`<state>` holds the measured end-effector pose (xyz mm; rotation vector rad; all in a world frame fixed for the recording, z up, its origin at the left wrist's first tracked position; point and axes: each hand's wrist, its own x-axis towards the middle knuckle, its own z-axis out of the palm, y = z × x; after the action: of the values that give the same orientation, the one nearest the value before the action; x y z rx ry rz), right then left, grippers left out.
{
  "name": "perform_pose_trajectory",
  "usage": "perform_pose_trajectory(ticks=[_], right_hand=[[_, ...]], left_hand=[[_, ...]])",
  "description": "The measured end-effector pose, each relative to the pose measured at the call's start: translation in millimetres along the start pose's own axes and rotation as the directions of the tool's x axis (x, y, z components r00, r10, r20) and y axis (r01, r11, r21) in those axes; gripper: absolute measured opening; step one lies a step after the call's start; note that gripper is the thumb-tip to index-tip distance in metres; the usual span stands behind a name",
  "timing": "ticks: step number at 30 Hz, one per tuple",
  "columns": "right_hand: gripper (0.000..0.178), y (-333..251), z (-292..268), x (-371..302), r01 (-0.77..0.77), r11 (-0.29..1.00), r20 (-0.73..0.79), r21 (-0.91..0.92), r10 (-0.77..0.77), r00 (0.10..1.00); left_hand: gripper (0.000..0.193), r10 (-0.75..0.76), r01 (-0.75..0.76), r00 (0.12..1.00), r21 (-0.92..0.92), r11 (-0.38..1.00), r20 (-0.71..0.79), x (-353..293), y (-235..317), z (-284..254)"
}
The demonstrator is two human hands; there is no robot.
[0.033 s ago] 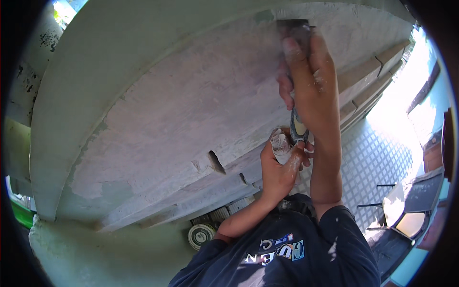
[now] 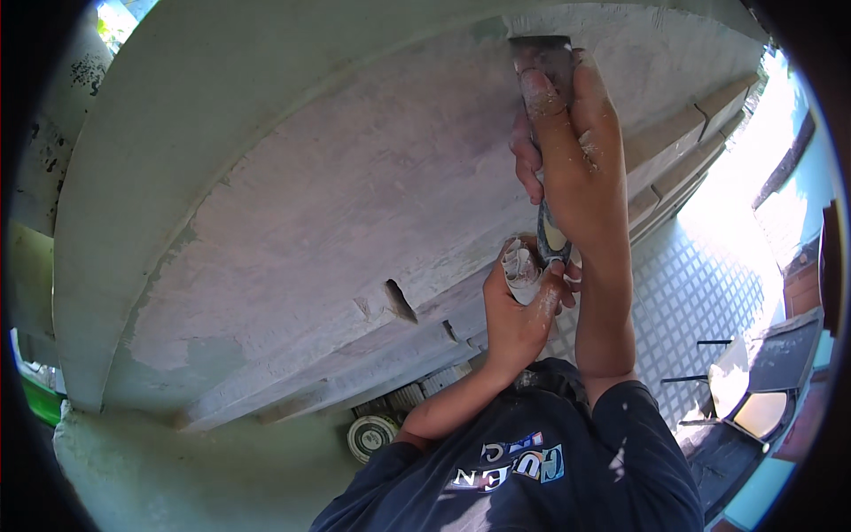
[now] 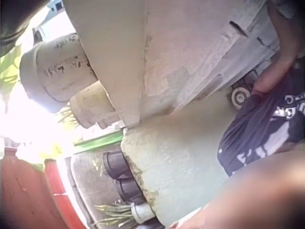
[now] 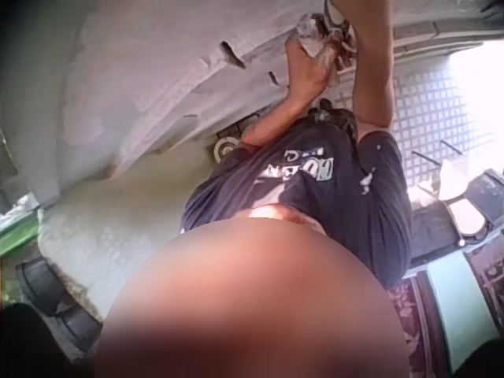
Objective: The recorder uses a sanding block and a putty knife to prepare a concrete surface for painting by removing loose material and smoothing the area.
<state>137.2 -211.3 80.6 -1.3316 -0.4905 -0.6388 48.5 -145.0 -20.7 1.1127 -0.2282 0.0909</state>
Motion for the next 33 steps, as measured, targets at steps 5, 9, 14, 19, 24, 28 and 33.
perform_pose_trajectory(ticks=[5, 9, 14, 19, 24, 28, 33], right_hand=[[0.02, -12, 2, 1, -0.099, 0.994, -0.07, 0.046, 0.103, 0.992], [0.021, -5, 6, -5, -0.014, 0.997, -0.065, -0.077, 0.009, 0.998], [0.023, -19, 7, -7, -0.174, 0.984, -0.076, -0.03, 0.171, 0.982], [0.027, -5, 0, -14, -0.17, 0.985, -0.114, -0.035, 0.165, 0.98], [0.04, -2, 0, -31, -0.066, 0.995, -0.07, 0.076, 0.071, 0.995], [0.03, -4, -5, -25, -0.177, 0.954, -0.087, 0.241, 0.203, 0.975], [0.029, -5, -16, -17, -0.327, 0.888, 0.108, 0.323, 0.309, 0.945]], left_hand=[[0.017, 0.038, -0.039, 0.999, -0.035, 0.999, -0.032, 3, 4, -2], [0.019, 0.052, -0.053, 0.998, 0.0, 0.999, -0.034, -3, 2, -6], [0.02, 0.052, -0.053, 0.998, -0.017, 0.998, -0.047, -2, 2, -7], [0.02, 0.088, -0.083, 0.995, 0.083, 0.993, -0.056, -4, -2, -11], [0.02, 0.122, -0.111, 0.989, 0.131, 0.985, -0.081, -9, -1, -13], [0.019, 0.086, -0.084, 0.995, 0.038, 0.996, -0.059, -11, -3, -12], [0.025, 0.062, -0.063, 0.998, 0.255, 0.965, 0.012, -17, -12, -19]])
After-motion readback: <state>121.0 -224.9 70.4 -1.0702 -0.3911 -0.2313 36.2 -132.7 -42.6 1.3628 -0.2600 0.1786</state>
